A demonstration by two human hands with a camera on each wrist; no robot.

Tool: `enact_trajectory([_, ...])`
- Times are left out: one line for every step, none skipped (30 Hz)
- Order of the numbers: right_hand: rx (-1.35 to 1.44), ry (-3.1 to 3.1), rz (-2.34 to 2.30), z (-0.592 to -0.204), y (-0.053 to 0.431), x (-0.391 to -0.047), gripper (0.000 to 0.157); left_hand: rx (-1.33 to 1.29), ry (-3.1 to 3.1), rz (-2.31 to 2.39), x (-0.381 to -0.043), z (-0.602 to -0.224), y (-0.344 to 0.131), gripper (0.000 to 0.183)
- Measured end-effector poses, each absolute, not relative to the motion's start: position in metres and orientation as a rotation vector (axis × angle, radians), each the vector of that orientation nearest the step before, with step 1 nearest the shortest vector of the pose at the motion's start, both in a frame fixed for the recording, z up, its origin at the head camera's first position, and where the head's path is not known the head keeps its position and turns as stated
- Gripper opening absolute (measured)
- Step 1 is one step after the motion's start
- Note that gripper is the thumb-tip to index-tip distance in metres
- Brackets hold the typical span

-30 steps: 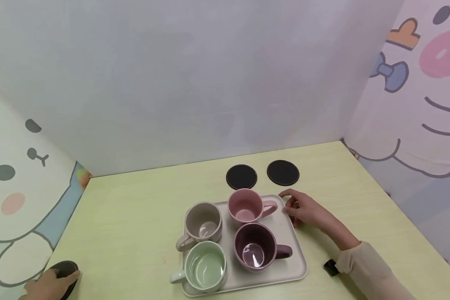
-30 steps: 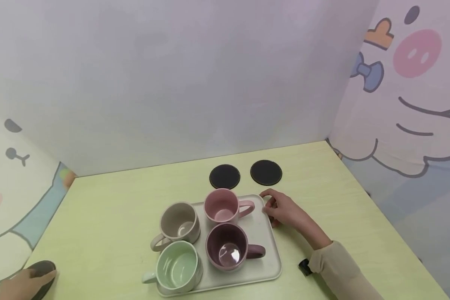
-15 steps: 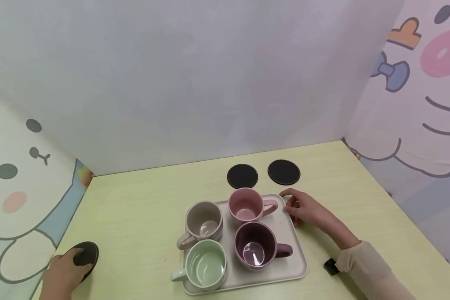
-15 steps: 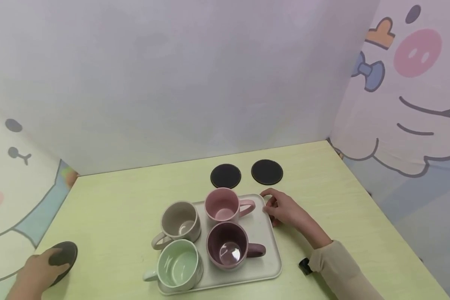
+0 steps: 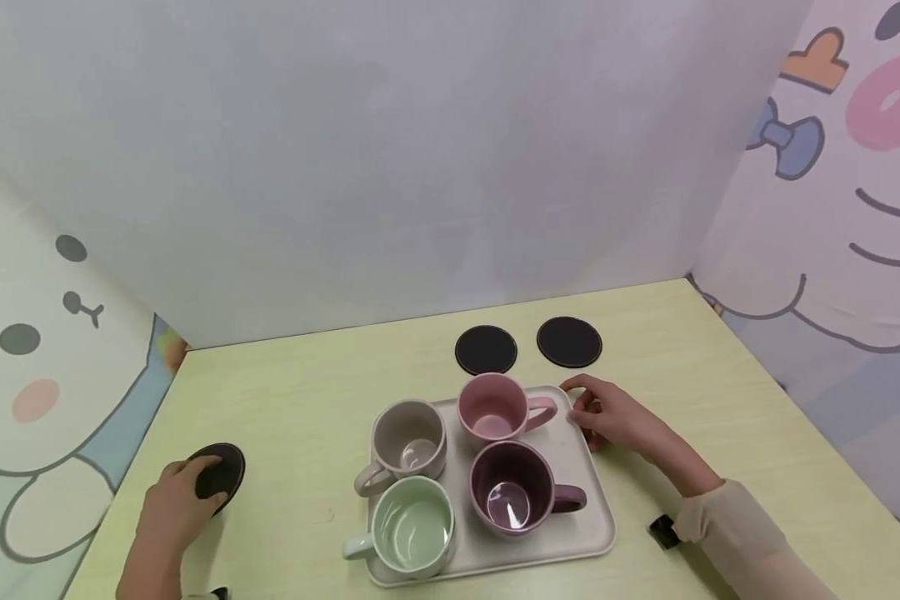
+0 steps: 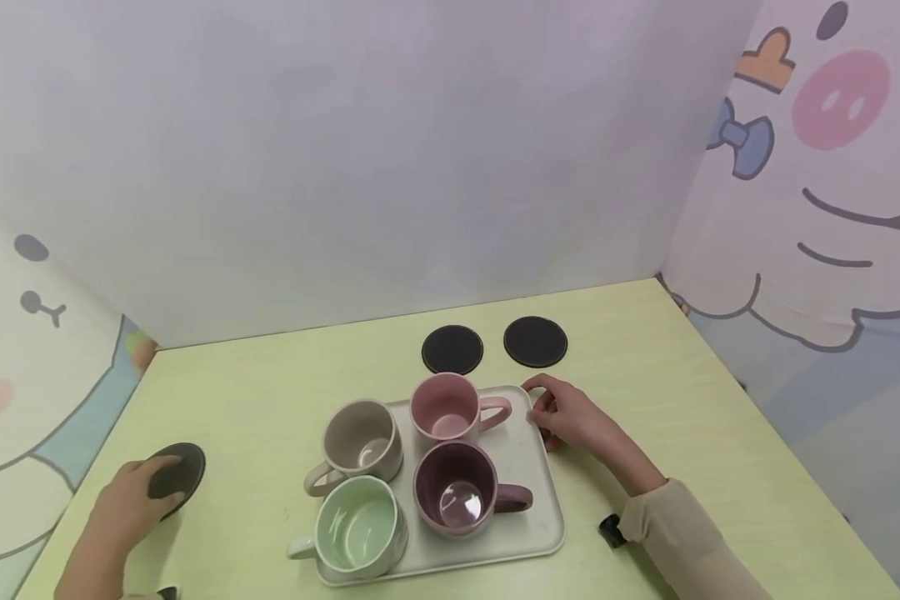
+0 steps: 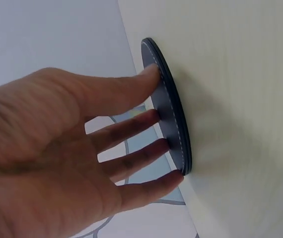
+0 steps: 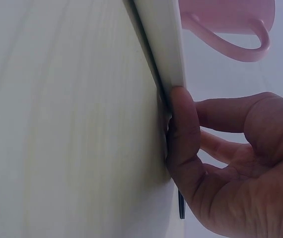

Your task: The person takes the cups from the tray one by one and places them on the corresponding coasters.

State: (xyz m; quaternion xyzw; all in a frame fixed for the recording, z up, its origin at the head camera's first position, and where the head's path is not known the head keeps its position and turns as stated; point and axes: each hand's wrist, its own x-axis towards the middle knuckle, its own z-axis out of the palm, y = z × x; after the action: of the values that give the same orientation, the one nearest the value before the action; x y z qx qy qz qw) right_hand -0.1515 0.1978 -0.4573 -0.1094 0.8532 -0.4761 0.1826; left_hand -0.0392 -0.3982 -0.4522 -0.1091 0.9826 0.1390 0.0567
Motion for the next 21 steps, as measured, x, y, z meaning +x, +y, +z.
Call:
enact_trajectory([-0.307,2.407,-1.343,-0.457,0.198,-0.152,0.042,-0.302,3.000,0.411,-0.040,-0.452,-0.397,0.058])
enact_trajectory([-0.304,2.407,-1.340,-0.457,0.198,-0.152,0.042,-0.278,3.015,0.404,-0.041,-0.452,-0.396,0.058])
enact_trajectory([-0.304,2.407,-1.334,-0.457,0.199,-0.152,0.042,-0.255,3.029,0.407,-0.041,-0.452,-0.395,0.057])
enact_trajectory([-0.294,2.407,-1.330,-0.457,0.199,-0.152,0.041,-0.236,3.035,0.404,-0.041,-0.452,-0.395,0.057])
enact_trajectory([-0.287,2.407,-1.325,-0.457,0.199,-0.152,0.041,-0.221,3.041,0.409,-0.041,-0.451,-0.394,0.056])
enact_trajectory([-0.276,2.408,-1.321,-0.456,0.199,-0.152,0.040,-0.205,3.048,0.416,-0.041,-0.451,-0.393,0.056])
enact_trajectory([-0.270,2.409,-1.316,-0.457,0.198,-0.152,0.040,-0.196,3.048,0.429,-0.042,-0.451,-0.392,0.056])
enact_trajectory([-0.272,2.409,-1.314,-0.457,0.198,-0.152,0.040,-0.189,3.047,0.442,-0.043,-0.451,-0.391,0.055])
enact_trajectory([-0.275,2.410,-1.313,-0.457,0.198,-0.152,0.041,-0.174,3.050,0.453,-0.044,-0.450,-0.389,0.055])
enact_trajectory([-0.274,2.412,-1.315,-0.457,0.198,-0.152,0.041,-0.160,3.053,0.451,-0.046,-0.450,-0.387,0.055])
enact_trajectory([-0.282,2.411,-1.320,-0.457,0.198,-0.151,0.041,-0.148,3.062,0.454,-0.048,-0.449,-0.385,0.055])
enact_trajectory([-0.279,2.412,-1.321,-0.457,0.198,-0.151,0.041,-0.137,3.068,0.452,-0.050,-0.448,-0.382,0.054])
enact_trajectory([-0.287,2.412,-1.322,-0.458,0.198,-0.151,0.041,-0.128,3.069,0.450,-0.052,-0.447,-0.379,0.054])
enact_trajectory([-0.294,2.410,-1.323,-0.458,0.199,-0.152,0.042,-0.117,3.074,0.444,-0.055,-0.447,-0.375,0.054])
enact_trajectory([-0.292,2.410,-1.322,-0.458,0.199,-0.152,0.042,-0.107,3.076,0.441,-0.057,-0.446,-0.372,0.054])
enact_trajectory([-0.291,2.410,-1.320,-0.458,0.199,-0.151,0.042,-0.103,3.076,0.438,-0.059,-0.445,-0.368,0.054])
enact_trajectory([-0.284,2.410,-1.318,-0.458,0.199,-0.152,0.041,-0.095,3.080,0.438,-0.061,-0.445,-0.364,0.054])
enact_trajectory([-0.285,2.411,-1.313,-0.458,0.199,-0.152,0.041,-0.086,3.083,0.442,-0.063,-0.444,-0.360,0.054])
enact_trajectory([-0.286,2.413,-1.312,-0.457,0.199,-0.152,0.041,-0.079,3.086,0.447,-0.064,-0.443,-0.355,0.053])
enact_trajectory([-0.282,2.416,-1.308,-0.457,0.199,-0.152,0.041,-0.071,3.091,0.451,-0.066,-0.442,-0.351,0.053])
enact_trajectory([-0.274,2.417,-1.307,-0.457,0.198,-0.152,0.040,-0.061,3.098,0.454,-0.068,-0.441,-0.347,0.052])
